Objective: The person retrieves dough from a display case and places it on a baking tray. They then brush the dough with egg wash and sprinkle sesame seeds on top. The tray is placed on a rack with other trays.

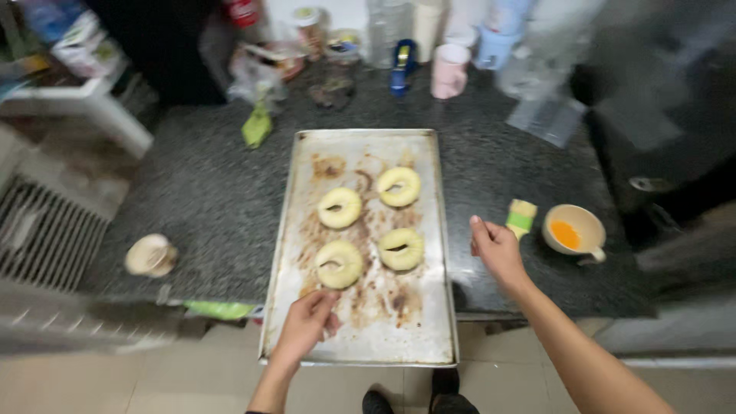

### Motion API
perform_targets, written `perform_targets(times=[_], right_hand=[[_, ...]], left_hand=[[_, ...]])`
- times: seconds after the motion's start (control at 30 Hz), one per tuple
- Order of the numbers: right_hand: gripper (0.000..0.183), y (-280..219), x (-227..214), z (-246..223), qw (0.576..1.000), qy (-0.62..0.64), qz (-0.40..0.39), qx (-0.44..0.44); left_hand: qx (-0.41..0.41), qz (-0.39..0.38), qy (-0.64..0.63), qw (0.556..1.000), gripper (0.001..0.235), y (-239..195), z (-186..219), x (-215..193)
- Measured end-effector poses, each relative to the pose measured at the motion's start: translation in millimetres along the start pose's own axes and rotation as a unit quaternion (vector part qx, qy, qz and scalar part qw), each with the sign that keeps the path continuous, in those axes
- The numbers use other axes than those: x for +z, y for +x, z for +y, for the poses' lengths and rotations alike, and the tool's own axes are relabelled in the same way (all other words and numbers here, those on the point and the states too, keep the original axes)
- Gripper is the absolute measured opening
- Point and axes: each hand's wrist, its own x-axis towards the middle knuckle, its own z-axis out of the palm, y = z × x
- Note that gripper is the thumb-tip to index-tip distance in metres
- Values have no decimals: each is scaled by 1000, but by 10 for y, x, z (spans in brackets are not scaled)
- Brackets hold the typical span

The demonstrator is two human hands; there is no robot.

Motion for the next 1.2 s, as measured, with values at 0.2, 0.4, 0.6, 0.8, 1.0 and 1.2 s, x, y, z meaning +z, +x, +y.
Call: perform_targets(times=[0.2,0.4,0.6,0.8,1.0,1.2], right_hand=[[25,-439,-1001,-97,996,-56,64,-27],[37,-461,-2142,201,984,-64,142,86],[34,-260,-2747,852,983,-79,111,127],[56,18,-2654,1378,988,-92,36,123],[42,103,-2500,1635,990,-52,-18,128],[39,167,-2451,1613,974,-2,-103,203]], left_hand=[[173,-90,69,978,32,428,571,1411],[250,-123,300,912,36,817,989,2653],[259,-66,453,850,41,1220,798,3695],[204,35,465,860,38,1347,570,4042],[128,-19,384,914,26,1269,796,3560],[91,-76,184,976,34,1232,1259,3017]])
